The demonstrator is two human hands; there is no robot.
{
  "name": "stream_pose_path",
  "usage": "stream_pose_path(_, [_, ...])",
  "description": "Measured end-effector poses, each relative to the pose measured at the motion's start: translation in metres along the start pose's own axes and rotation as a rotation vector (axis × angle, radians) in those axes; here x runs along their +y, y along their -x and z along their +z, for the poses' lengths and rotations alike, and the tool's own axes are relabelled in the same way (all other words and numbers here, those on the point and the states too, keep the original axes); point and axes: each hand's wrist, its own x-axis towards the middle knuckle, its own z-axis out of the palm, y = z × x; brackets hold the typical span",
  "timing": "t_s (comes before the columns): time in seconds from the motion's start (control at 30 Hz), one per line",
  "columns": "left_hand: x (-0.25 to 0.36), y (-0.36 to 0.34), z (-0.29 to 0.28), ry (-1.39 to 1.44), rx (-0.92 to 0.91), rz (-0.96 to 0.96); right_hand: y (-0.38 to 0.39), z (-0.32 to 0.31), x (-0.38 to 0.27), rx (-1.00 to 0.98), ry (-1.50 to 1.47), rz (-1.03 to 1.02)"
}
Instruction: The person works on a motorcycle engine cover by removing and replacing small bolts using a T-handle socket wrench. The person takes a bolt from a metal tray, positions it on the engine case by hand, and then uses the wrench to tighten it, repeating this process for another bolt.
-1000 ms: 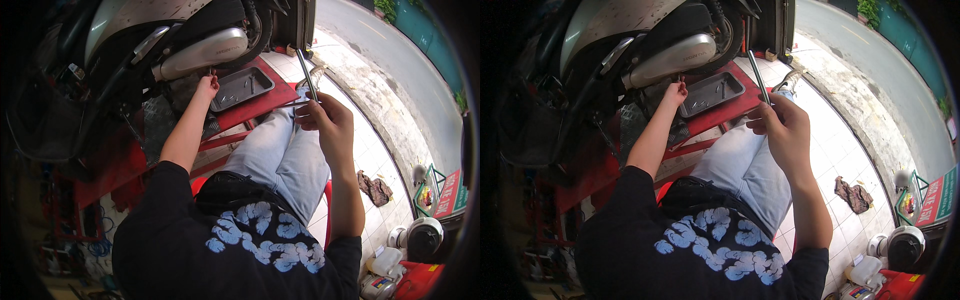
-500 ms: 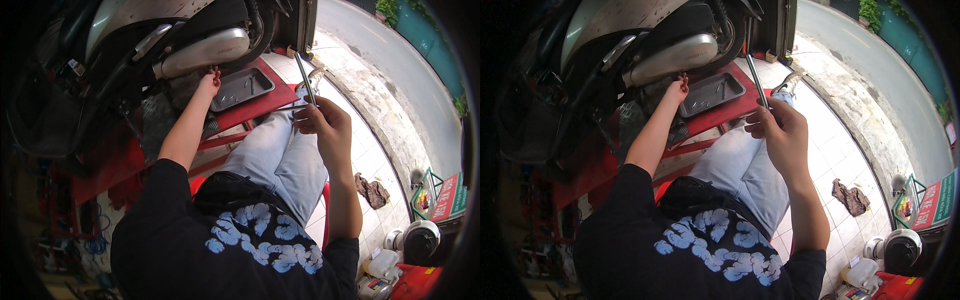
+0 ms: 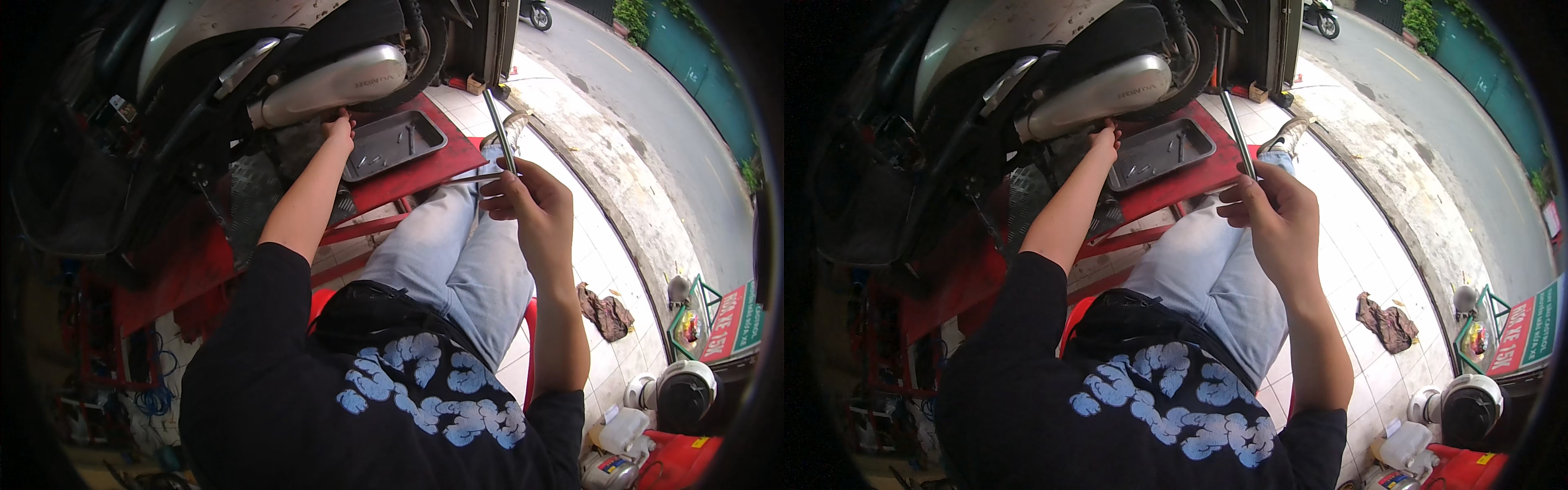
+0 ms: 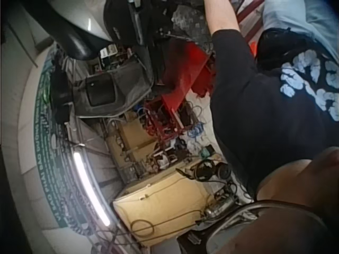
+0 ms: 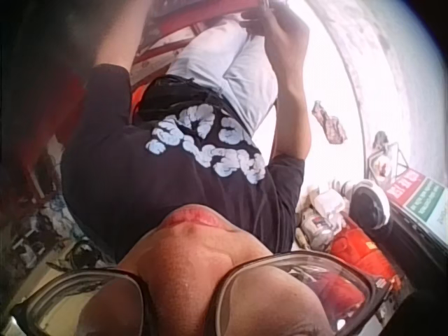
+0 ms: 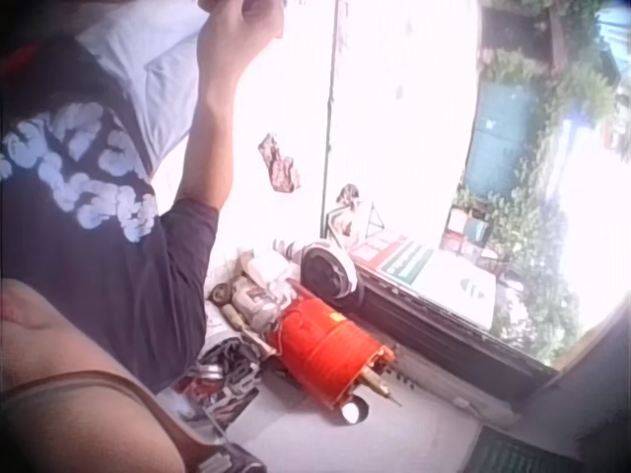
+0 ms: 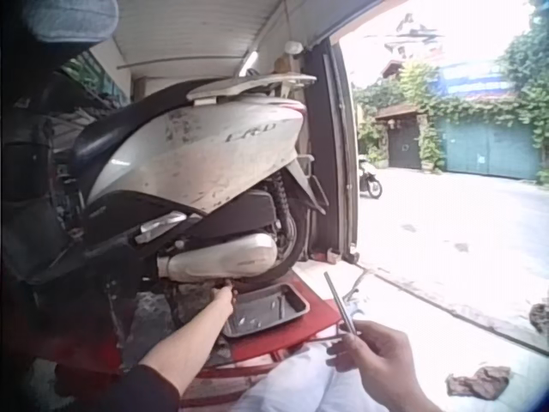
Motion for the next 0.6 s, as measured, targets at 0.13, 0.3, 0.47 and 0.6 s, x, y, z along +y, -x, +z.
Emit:
stream_pose_path(0.13, [-0.012, 0.008, 0.006, -0.012, -0.044, 0.045, 0.000, -0.002, -0.001, 0.011, 0.030, -0.001])
stream_pose_path(0.3, [-0.054, -0.004, -0.025, -0.386, -0.217, 0.347, -0.001, 0.000, -0.001, 0.015, 0.021, -0.005])
stream_pose_path(0.47, [-0.083, 0.002, -0.039, -1.142, -0.360, 0.698, -0.004, -0.002, 0.006, 0.036, 0.055, 0.036])
stream_pose_path(0.6, [-0.080, 0.012, -0.028, -1.386, -0.346, 0.716, -0.004, 0.000, 0.010, 0.033, 0.062, 0.044])
